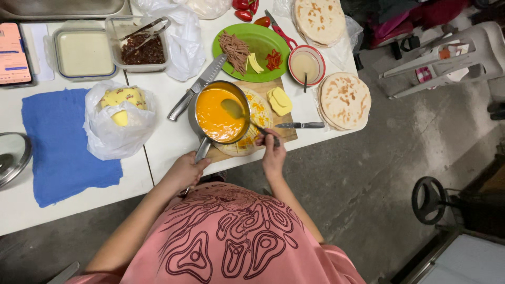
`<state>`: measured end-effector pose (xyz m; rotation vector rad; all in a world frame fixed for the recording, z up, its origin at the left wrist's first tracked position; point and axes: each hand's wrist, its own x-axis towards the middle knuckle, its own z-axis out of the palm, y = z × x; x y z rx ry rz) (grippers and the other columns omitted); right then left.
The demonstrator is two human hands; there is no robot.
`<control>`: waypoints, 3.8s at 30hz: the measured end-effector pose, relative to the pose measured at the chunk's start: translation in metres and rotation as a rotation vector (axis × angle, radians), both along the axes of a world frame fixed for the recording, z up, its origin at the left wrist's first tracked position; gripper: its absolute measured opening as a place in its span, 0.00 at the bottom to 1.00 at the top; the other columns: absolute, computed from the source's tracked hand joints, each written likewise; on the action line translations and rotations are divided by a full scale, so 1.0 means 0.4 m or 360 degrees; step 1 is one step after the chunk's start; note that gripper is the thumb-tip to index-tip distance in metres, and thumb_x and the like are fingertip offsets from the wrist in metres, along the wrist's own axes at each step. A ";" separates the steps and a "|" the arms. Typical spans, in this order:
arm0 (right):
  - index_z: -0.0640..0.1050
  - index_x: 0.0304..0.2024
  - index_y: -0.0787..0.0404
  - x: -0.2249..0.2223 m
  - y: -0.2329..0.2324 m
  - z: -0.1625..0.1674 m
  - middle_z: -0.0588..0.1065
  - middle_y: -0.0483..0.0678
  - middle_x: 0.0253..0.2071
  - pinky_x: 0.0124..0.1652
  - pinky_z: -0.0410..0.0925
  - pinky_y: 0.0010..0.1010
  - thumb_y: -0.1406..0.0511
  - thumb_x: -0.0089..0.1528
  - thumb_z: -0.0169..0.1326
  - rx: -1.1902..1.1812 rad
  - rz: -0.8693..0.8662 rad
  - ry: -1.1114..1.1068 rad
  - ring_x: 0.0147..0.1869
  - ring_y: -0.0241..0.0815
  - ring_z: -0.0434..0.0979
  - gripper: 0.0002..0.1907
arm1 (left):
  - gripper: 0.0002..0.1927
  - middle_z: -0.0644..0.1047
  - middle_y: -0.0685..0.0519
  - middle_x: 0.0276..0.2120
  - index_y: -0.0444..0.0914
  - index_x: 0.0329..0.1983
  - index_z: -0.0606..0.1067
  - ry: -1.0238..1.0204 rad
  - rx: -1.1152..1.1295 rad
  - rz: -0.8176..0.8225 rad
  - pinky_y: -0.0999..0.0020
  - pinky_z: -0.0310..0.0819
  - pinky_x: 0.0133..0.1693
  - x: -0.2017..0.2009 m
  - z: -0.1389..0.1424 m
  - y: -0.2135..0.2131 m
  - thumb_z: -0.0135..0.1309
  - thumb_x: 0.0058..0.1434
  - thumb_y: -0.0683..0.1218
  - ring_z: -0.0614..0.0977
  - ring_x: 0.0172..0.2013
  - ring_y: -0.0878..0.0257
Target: The person places cheese strips from a green plate onto a flat tortilla on a cutting board, then spoons an orange sauce from a saucepan over the cheese. They place a second tortilla on top, press it down, and wrap the stacked tortillas in clear plastic wrap.
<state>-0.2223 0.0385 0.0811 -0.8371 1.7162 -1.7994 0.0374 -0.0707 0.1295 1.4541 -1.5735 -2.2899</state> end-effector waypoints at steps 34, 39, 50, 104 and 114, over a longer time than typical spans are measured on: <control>0.75 0.55 0.68 -0.159 -0.035 0.007 0.79 0.49 0.39 0.42 0.73 0.25 0.66 0.73 0.47 0.0033 -0.0328 0.0389 0.38 0.32 0.77 0.13 | 0.17 0.67 0.53 0.16 0.34 0.36 0.66 -0.0147 0.0039 0.0292 0.65 0.61 0.16 0.113 0.045 0.002 0.53 0.67 0.53 0.65 0.13 0.63; 0.76 0.55 0.68 -0.150 -0.087 0.019 0.79 0.49 0.38 0.42 0.73 0.24 0.67 0.73 0.48 0.0070 -0.0266 0.0499 0.38 0.32 0.78 0.12 | 0.17 0.67 0.54 0.16 0.35 0.37 0.67 -0.0169 0.0020 0.0282 0.65 0.63 0.17 0.121 0.052 0.001 0.53 0.67 0.54 0.66 0.13 0.63; 0.76 0.54 0.67 -0.077 -0.150 0.038 0.80 0.49 0.39 0.42 0.75 0.25 0.67 0.73 0.48 0.0080 -0.0059 0.0706 0.39 0.33 0.80 0.11 | 0.17 0.67 0.54 0.16 0.35 0.36 0.66 -0.0164 -0.0004 0.0316 0.65 0.63 0.17 0.141 0.056 -0.008 0.53 0.67 0.54 0.66 0.13 0.63; 0.73 0.53 0.72 0.009 -0.038 0.015 0.78 0.54 0.39 0.44 0.75 0.33 0.65 0.74 0.46 -0.0124 -0.0041 -0.0547 0.37 0.41 0.78 0.14 | 0.18 0.67 0.55 0.17 0.33 0.37 0.68 -0.0103 -0.0020 0.0074 0.66 0.63 0.16 0.062 0.029 -0.023 0.53 0.67 0.53 0.66 0.13 0.65; 0.72 0.55 0.70 -0.061 -0.035 0.022 0.78 0.53 0.39 0.43 0.74 0.30 0.65 0.73 0.46 -0.0179 -0.0182 -0.0200 0.37 0.38 0.78 0.14 | 0.17 0.66 0.54 0.17 0.34 0.39 0.66 -0.0147 0.0025 0.0310 0.66 0.61 0.15 0.126 0.031 -0.025 0.54 0.67 0.53 0.65 0.13 0.64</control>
